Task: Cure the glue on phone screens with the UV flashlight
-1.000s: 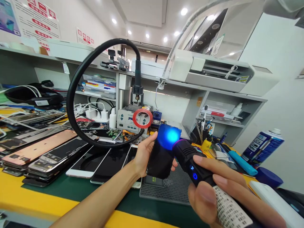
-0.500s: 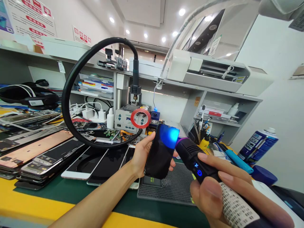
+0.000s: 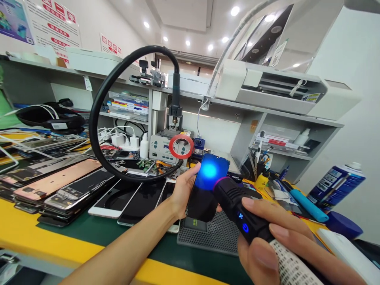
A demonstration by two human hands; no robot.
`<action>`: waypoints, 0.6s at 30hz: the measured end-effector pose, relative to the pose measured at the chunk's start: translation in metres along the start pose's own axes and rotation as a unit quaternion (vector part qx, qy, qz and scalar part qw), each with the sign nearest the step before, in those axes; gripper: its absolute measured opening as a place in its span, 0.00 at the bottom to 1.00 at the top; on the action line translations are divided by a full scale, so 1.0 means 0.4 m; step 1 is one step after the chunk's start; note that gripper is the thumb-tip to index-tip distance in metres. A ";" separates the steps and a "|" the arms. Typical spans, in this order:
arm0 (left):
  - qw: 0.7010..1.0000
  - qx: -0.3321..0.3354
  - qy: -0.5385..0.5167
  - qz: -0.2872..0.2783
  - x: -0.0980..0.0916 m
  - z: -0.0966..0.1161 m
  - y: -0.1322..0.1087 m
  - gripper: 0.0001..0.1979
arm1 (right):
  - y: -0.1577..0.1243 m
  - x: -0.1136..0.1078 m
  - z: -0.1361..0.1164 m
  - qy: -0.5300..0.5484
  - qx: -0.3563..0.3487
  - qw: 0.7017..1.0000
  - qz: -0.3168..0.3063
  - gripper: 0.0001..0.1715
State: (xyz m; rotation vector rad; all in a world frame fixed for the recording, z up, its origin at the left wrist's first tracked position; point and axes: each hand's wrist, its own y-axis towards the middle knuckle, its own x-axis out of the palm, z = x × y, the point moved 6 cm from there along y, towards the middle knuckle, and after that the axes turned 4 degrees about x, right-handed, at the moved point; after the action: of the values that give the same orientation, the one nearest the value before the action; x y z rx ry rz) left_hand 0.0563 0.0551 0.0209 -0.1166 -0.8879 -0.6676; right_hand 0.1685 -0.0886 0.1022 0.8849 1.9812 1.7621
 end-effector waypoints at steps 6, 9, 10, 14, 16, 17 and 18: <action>0.997 0.013 -0.027 0.073 -0.017 0.003 0.000 0.25 | 0.003 0.003 -0.010 -0.026 0.027 0.999 -0.018 0.08; 0.997 0.010 -0.032 0.066 -0.016 0.003 0.002 0.26 | -0.002 -0.002 -0.007 -0.022 0.016 1.000 -0.013 0.08; 0.997 0.014 -0.033 0.066 -0.017 0.005 0.003 0.27 | -0.004 -0.003 -0.005 -0.018 0.010 1.000 -0.013 0.09; 0.997 0.022 -0.033 0.065 -0.019 0.016 0.004 0.28 | -0.013 0.002 -0.006 0.007 -0.011 1.000 -0.027 0.11; 0.998 0.019 -0.027 0.053 -0.017 0.023 0.004 0.30 | -0.016 0.006 -0.010 0.022 -0.005 0.999 -0.030 0.11; 0.998 0.019 -0.022 0.047 -0.015 0.027 0.003 0.31 | -0.017 0.007 -0.010 0.025 0.013 0.999 -0.025 0.12; 0.999 0.020 -0.016 0.043 -0.015 0.031 0.003 0.32 | -0.018 0.009 -0.011 0.029 0.025 0.999 -0.022 0.12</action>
State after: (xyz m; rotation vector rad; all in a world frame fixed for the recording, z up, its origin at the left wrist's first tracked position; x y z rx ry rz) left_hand 0.0460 0.0633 0.0244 -0.1297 -0.9222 -0.5696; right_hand 0.1617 -0.0899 0.0964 0.8078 2.0730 1.7399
